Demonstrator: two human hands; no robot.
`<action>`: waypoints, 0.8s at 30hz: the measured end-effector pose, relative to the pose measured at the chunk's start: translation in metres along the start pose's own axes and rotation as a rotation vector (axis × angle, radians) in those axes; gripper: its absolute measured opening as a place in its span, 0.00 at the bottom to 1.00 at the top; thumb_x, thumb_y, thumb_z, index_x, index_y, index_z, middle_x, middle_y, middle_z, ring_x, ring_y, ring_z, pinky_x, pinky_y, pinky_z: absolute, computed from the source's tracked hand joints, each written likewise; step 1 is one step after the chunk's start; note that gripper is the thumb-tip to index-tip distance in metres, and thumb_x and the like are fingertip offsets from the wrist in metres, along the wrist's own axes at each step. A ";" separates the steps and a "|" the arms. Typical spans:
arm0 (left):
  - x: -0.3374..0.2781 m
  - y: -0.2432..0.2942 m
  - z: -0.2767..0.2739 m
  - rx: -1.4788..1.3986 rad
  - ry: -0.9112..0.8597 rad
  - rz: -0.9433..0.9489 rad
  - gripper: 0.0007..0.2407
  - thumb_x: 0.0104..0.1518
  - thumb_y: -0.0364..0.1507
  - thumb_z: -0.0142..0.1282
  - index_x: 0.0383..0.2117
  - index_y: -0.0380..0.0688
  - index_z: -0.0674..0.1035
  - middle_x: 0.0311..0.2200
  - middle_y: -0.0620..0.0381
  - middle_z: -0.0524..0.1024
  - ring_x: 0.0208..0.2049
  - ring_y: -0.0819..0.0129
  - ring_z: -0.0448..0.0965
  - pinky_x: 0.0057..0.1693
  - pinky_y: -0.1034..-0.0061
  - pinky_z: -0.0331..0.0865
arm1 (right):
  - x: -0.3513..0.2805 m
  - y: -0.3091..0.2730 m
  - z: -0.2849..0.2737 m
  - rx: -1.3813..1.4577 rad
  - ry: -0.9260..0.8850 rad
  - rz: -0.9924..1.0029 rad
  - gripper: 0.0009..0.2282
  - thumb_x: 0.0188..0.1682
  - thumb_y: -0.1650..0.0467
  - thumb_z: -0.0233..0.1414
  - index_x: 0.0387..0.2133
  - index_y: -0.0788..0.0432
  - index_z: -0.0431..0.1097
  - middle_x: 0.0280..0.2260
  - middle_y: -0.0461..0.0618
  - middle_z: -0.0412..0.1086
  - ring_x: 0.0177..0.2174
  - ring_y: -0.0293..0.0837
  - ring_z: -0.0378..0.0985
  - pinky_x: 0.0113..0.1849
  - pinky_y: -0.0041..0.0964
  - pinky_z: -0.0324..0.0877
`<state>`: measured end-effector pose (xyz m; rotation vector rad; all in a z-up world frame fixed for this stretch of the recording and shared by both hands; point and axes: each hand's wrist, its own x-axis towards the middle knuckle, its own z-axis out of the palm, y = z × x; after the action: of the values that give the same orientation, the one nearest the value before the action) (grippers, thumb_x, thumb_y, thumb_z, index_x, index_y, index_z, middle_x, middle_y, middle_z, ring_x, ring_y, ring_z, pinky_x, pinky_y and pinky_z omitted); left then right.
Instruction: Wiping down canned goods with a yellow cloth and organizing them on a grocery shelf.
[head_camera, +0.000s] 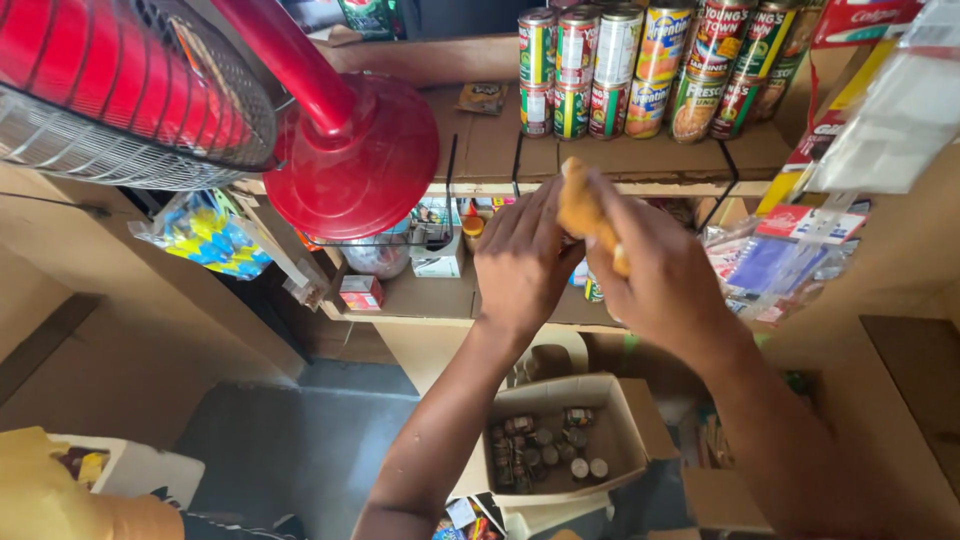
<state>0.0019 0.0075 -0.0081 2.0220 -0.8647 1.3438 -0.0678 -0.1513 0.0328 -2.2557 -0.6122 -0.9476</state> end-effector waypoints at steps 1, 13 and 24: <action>0.001 -0.002 0.000 0.001 -0.002 -0.003 0.24 0.54 0.32 0.67 0.57 0.37 0.74 0.54 0.51 0.78 0.52 0.56 0.81 0.60 0.64 0.73 | 0.000 -0.002 0.000 -0.065 0.018 -0.117 0.25 0.50 0.76 0.56 0.63 0.68 0.60 0.49 0.68 0.72 0.49 0.64 0.76 0.51 0.52 0.70; 0.009 -0.005 0.022 -0.965 0.015 -0.620 0.22 0.70 0.44 0.46 0.56 0.36 0.73 0.42 0.50 0.81 0.42 0.68 0.80 0.51 0.74 0.75 | -0.021 0.018 0.031 0.480 0.301 -0.053 0.24 0.59 0.58 0.50 0.61 0.63 0.61 0.57 0.57 0.67 0.56 0.50 0.72 0.59 0.42 0.67; 0.017 -0.001 0.038 -1.727 0.010 -0.976 0.27 0.73 0.52 0.31 0.55 0.39 0.71 0.43 0.46 0.78 0.41 0.59 0.80 0.51 0.63 0.76 | -0.015 0.023 0.061 0.570 0.515 -0.174 0.27 0.50 0.66 0.61 0.53 0.66 0.53 0.54 0.57 0.62 0.53 0.51 0.68 0.57 0.44 0.63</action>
<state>0.0297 -0.0233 -0.0058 0.7009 -0.4738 -0.1496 -0.0346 -0.1280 -0.0203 -1.4049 -0.7313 -1.1991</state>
